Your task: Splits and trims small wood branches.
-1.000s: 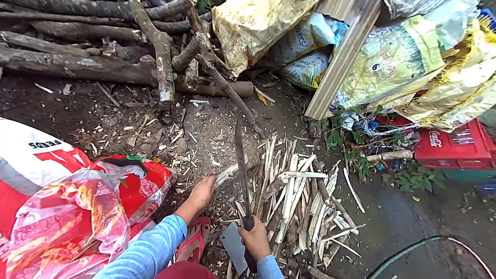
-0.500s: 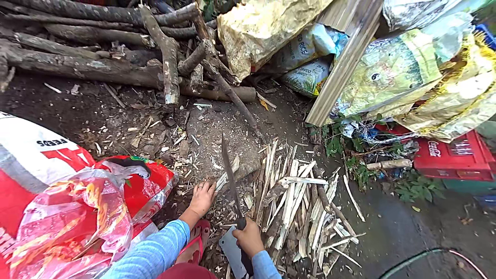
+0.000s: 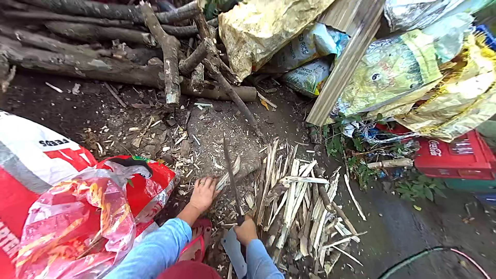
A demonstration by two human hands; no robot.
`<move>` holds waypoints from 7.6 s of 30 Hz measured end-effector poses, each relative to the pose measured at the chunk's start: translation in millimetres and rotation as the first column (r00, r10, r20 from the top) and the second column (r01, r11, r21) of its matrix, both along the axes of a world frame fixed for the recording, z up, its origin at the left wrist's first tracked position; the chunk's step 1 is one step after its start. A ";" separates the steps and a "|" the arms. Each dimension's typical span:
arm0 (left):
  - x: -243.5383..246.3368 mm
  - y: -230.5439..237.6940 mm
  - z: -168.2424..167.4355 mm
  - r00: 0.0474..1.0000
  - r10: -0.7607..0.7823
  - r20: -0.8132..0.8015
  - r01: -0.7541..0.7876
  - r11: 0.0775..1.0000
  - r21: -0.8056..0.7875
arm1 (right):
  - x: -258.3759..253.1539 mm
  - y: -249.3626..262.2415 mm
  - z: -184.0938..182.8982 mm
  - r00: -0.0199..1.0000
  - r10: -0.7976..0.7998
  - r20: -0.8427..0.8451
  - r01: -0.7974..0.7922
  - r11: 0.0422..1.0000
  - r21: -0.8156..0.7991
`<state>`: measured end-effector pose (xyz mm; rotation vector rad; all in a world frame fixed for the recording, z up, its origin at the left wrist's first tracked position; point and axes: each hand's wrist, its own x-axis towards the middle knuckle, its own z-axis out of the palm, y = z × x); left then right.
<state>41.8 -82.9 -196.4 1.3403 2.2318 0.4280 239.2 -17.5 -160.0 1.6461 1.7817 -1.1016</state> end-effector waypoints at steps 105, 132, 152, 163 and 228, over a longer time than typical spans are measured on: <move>5.6 49.1 14.5 0.991 -0.066 0.119 0.100 0.946 -0.309 | 46.1 -3.0 9.0 0.992 -0.126 0.029 0.117 0.971 0.209; -64.2 70.1 14.2 0.990 0.093 0.106 -0.077 0.986 -0.145 | 66.3 -50.7 -11.0 0.686 -0.607 -0.401 0.586 0.788 -0.191; -10.3 81.6 25.4 0.749 -0.104 0.654 -0.088 0.963 0.253 | 84.9 -53.5 16.5 0.545 -0.707 -0.451 0.663 0.692 -0.285; -20.9 15.6 18.7 0.852 -0.415 0.319 0.511 0.792 -0.335 | 93.7 -57.7 -14.0 0.666 -0.676 -0.317 0.603 0.737 -0.305; 13.1 97.6 31.9 0.946 -0.110 0.306 0.111 0.994 0.015 | 60.3 -38.9 75.1 0.891 -0.189 -0.412 0.303 0.924 0.232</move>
